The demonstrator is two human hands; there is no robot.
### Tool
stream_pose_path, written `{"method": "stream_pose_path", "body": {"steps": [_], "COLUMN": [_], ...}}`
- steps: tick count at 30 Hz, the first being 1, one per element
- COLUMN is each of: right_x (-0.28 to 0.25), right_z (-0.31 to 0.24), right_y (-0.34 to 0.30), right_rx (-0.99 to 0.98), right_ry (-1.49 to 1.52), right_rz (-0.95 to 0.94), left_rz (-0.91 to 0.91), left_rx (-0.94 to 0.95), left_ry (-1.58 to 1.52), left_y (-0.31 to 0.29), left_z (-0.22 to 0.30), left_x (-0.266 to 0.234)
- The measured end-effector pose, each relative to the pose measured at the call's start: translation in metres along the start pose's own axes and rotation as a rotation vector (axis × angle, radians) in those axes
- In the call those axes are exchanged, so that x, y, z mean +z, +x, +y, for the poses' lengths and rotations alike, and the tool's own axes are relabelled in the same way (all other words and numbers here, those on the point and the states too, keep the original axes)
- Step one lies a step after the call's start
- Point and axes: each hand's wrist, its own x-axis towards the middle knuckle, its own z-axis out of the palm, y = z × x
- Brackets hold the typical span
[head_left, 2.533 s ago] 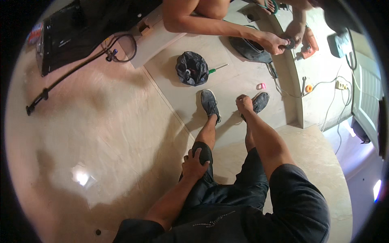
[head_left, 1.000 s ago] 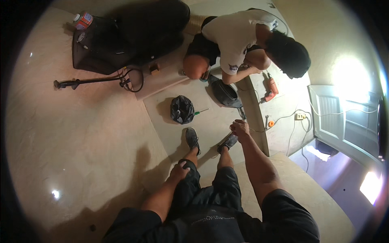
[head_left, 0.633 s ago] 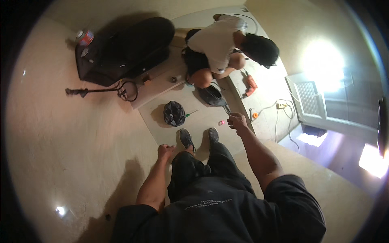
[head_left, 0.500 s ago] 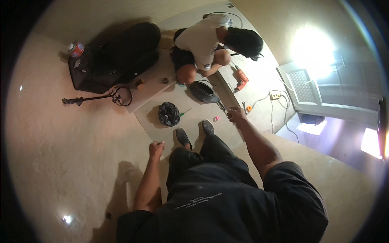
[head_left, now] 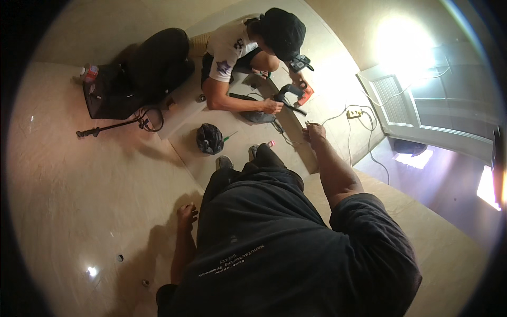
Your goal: The person removes a wall cap using a wrench, applies sealant tape to a threaded pipe fitting, and positions a black faucet manifold against the wall.
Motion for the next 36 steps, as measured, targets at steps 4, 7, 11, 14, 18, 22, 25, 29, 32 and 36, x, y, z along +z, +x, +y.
{"method": "stream_pose_path", "body": {"steps": [4,7,11,14,18,22,25,29,32,36], "right_x": [-0.022,-0.021,0.015,0.039,0.084,0.098,0.096,0.105,0.107,0.11], "right_z": [0.033,0.027,-0.024,-0.065,-0.085,-0.054,-0.024,-0.006,-0.01,-0.012], "right_y": [0.061,0.077,0.052,0.054,0.049,0.092,0.126,0.114,0.098,0.081], "right_rx": [-0.212,-0.315,-0.691,-0.519,-0.274,-0.281,-0.293,-0.164,-0.111,-0.068], "right_ry": [-0.277,-0.183,-0.389,-0.602,-0.599,-0.611,-0.524,-0.442,-0.449,-0.437], "right_rz": [0.274,0.264,0.028,-0.229,-0.174,-0.141,-0.105,-0.03,0.053,-0.089], "left_rz": [-0.072,-0.023,0.05,0.073,0.055,0.084,0.074,0.119,0.135,0.135], "left_rx": [0.127,0.011,0.058,0.113,0.13,0.14,0.089,0.025,0.0,-0.072], "left_ry": [0.167,0.049,-0.027,-0.001,-0.03,0.018,-0.016,-0.029,-0.015,-0.006], "left_y": [-0.016,-0.04,-0.054,-0.06,-0.062,-0.07,-0.072,-0.083,-0.092,-0.102], "left_z": [0.013,0.052,0.059,0.074,0.079,0.076,0.065,0.037,0.035,0.031], "left_x": [0.021,0.036,0.044,0.05,0.061,0.067,0.068,0.067,0.063,0.058]}}
